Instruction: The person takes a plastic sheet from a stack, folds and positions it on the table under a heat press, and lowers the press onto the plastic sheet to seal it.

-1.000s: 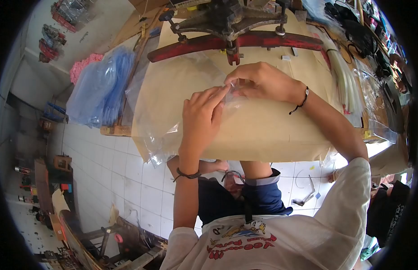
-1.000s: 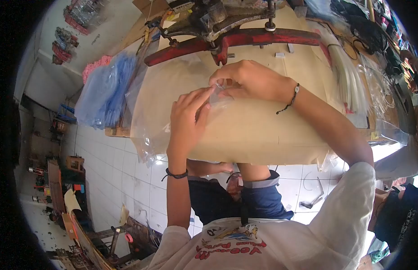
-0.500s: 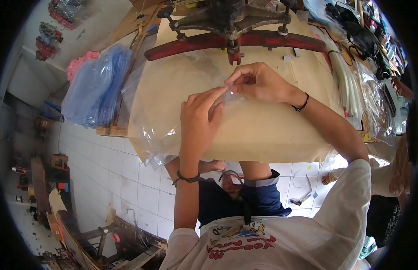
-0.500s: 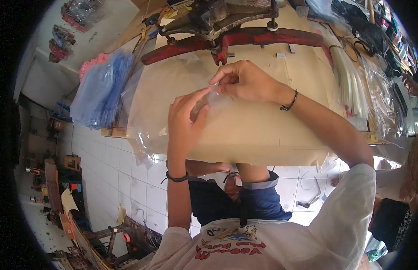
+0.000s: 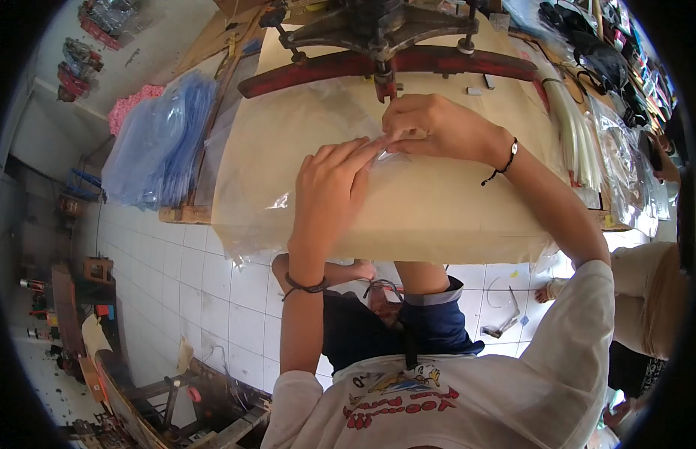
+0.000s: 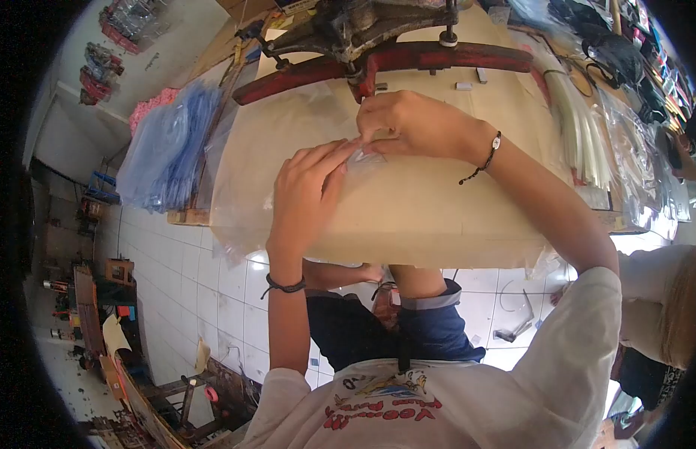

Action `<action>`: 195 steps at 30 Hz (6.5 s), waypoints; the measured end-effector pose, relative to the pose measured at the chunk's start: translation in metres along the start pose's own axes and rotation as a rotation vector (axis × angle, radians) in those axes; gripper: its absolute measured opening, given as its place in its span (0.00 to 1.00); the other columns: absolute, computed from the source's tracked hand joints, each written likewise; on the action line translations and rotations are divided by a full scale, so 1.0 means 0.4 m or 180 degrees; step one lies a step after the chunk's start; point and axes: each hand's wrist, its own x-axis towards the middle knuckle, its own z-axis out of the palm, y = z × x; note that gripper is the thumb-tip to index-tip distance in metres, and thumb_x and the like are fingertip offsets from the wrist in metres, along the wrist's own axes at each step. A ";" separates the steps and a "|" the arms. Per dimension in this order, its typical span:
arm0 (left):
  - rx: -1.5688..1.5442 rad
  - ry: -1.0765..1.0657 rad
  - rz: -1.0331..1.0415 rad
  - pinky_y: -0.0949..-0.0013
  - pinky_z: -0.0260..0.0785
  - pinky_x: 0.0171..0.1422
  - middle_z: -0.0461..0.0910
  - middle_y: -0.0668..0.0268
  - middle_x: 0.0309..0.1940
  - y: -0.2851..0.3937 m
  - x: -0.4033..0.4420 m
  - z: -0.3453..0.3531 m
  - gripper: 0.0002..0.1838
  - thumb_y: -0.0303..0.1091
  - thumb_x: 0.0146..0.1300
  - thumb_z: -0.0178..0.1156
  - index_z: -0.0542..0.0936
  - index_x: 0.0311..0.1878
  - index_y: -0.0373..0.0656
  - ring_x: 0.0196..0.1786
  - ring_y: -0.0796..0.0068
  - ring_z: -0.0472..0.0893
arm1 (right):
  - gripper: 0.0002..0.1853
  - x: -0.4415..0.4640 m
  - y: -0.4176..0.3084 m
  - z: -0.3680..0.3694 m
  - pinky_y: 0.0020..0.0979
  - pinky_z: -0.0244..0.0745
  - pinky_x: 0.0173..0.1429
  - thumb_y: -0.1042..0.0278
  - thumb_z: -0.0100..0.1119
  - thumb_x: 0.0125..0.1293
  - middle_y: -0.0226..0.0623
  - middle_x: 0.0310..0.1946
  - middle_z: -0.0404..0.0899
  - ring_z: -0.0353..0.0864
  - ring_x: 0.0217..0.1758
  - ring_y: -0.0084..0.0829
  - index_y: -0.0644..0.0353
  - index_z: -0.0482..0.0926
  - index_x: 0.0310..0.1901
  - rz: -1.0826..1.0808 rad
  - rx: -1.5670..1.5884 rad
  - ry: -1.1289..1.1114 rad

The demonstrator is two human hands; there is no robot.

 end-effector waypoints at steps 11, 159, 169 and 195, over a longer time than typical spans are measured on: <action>0.0274 0.0360 0.0278 0.58 0.74 0.59 0.84 0.64 0.54 -0.007 -0.007 0.014 0.17 0.22 0.62 0.64 0.86 0.55 0.43 0.54 0.61 0.81 | 0.11 -0.009 -0.015 -0.001 0.45 0.79 0.55 0.66 0.72 0.62 0.38 0.45 0.85 0.83 0.50 0.44 0.61 0.85 0.43 0.0279 -0.0355 -0.0081; -0.0844 0.0157 -0.0432 0.59 0.78 0.56 0.84 0.55 0.56 0.003 -0.003 0.064 0.13 0.27 0.73 0.60 0.85 0.57 0.38 0.54 0.54 0.84 | 0.11 -0.004 -0.039 -0.031 0.35 0.79 0.45 0.59 0.70 0.65 0.33 0.30 0.87 0.84 0.35 0.31 0.55 0.88 0.44 0.1266 0.0659 -0.0888; -0.1286 -0.0931 -0.0490 0.59 0.74 0.57 0.80 0.59 0.48 -0.033 0.077 -0.011 0.11 0.31 0.68 0.67 0.83 0.51 0.38 0.52 0.57 0.81 | 0.14 -0.008 -0.039 0.000 0.35 0.77 0.42 0.56 0.70 0.65 0.39 0.26 0.86 0.83 0.31 0.35 0.61 0.89 0.36 0.1359 0.0333 -0.0684; -0.1764 -0.1140 -0.0387 0.64 0.75 0.57 0.80 0.61 0.46 -0.091 0.098 0.026 0.07 0.29 0.69 0.65 0.82 0.46 0.37 0.49 0.65 0.82 | 0.14 -0.005 -0.039 0.002 0.40 0.74 0.37 0.61 0.66 0.66 0.44 0.22 0.80 0.78 0.26 0.40 0.66 0.86 0.32 0.1338 -0.0036 -0.0815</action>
